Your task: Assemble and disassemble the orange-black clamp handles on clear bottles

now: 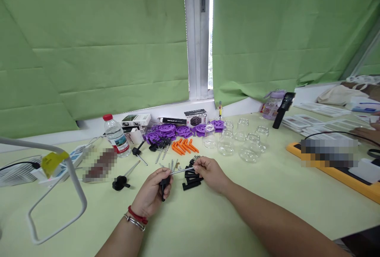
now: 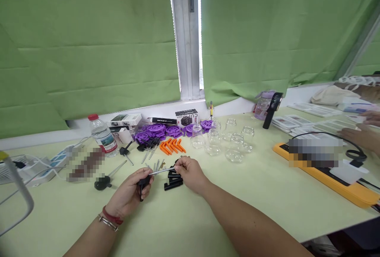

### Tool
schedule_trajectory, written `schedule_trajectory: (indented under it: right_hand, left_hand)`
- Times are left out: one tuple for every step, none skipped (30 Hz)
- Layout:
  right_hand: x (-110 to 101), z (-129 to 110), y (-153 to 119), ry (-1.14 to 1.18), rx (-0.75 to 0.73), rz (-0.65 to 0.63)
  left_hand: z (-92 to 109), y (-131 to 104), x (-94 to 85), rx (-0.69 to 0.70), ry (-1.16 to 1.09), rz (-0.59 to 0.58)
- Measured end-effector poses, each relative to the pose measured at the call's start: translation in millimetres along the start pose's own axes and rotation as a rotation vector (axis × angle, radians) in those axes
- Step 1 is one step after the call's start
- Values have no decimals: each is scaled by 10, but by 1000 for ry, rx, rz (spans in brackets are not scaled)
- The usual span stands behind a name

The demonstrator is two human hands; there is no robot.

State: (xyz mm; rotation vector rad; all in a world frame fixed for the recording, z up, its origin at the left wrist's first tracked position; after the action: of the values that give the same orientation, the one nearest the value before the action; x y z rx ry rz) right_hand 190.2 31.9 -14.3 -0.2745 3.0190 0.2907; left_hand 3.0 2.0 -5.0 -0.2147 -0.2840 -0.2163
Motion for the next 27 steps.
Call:
schedule_trajectory:
  right_hand:
    - [0,-3,1,-38,-20,13]
    - [-2,-13,-1,-78,-44,29]
    - [-3,-29,-5,-118,-70,43]
    - [-4,-52,-12,-156,-97,55]
    - [-5,-80,-21,-192,-125,65]
    - [-4,-111,-31,-226,-154,72]
    - [-1,-142,-42,-256,-180,77]
    - [2,-171,-53,-280,-202,80]
    - [4,-197,-63,-299,-220,85]
    - [5,-218,-70,-310,-234,94]
    - [6,-232,-76,-313,-242,104]
    - [5,-239,-78,-305,-244,115]
    - [3,-236,-76,-282,-235,124]
    - [0,-222,-70,-240,-213,126]
    - [-1,-198,-60,-177,-177,120]
    - [-1,-166,-49,-100,-129,105]
    - [1,-132,-37,-19,-70,83]
    - [4,-98,-28,57,-8,58]
    - [5,-70,-22,120,53,34]
    - [5,-49,-19,166,107,14]
    - [1,-36,-18,198,151,-2]
    - [-2,-29,-19,222,184,-15]
    - [-5,-27,-21,242,207,-26]
    - [-6,-29,-25,258,222,-37]
    - [-4,-31,-29,271,233,-47]
    - [2,-34,-34,282,243,-61]
    - [11,-37,-40,294,252,-75]
  left_hand:
    - [-1,2,-3,1,-2,3]
    - [-1,4,-5,2,-4,6]
    - [-2,6,-7,1,-6,8]
    - [-3,6,-8,0,-10,8]
    - [-4,7,-8,-3,-15,6]
    - [-5,6,-7,-5,-20,4]
    - [-7,5,-4,-9,-26,1]
    - [-8,3,1,-13,-30,0]
    - [-7,1,5,-12,-31,6]
    - [-4,-3,8,-8,-27,22]
    - [2,-7,9,1,-18,43]
    - [12,-12,8,15,-4,70]
    - [26,-18,7,36,14,96]
    - [43,-24,5,60,37,120]
    - [63,-30,2,86,62,137]
    - [83,-36,-1,111,88,147]
    - [102,-42,-5,134,111,156]
    - [119,-49,-10,150,130,162]
    - [131,-55,-13,159,145,165]
    - [139,-60,-14,162,155,164]
    - [143,-65,-9,159,166,159]
    - [144,-69,-1,156,178,151]
    - [143,-72,9,156,193,143]
    - [143,-74,20,161,211,137]
    - [143,-75,28,171,230,138]
    - [143,-76,31,184,249,144]
    - [144,-76,31,200,266,153]
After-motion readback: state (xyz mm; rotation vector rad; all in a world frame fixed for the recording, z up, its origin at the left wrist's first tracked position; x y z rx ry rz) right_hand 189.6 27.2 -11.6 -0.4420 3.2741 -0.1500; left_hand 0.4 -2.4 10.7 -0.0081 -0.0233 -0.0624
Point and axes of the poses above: each hand's wrist, its own y-axis towards the middle knuckle, its own x-axis out of the palm, z = x × y, the point moved 5 cm from there along y, towards the middle knuckle, and after that the axes turned 1 degree about y, right-handed, at the moved point
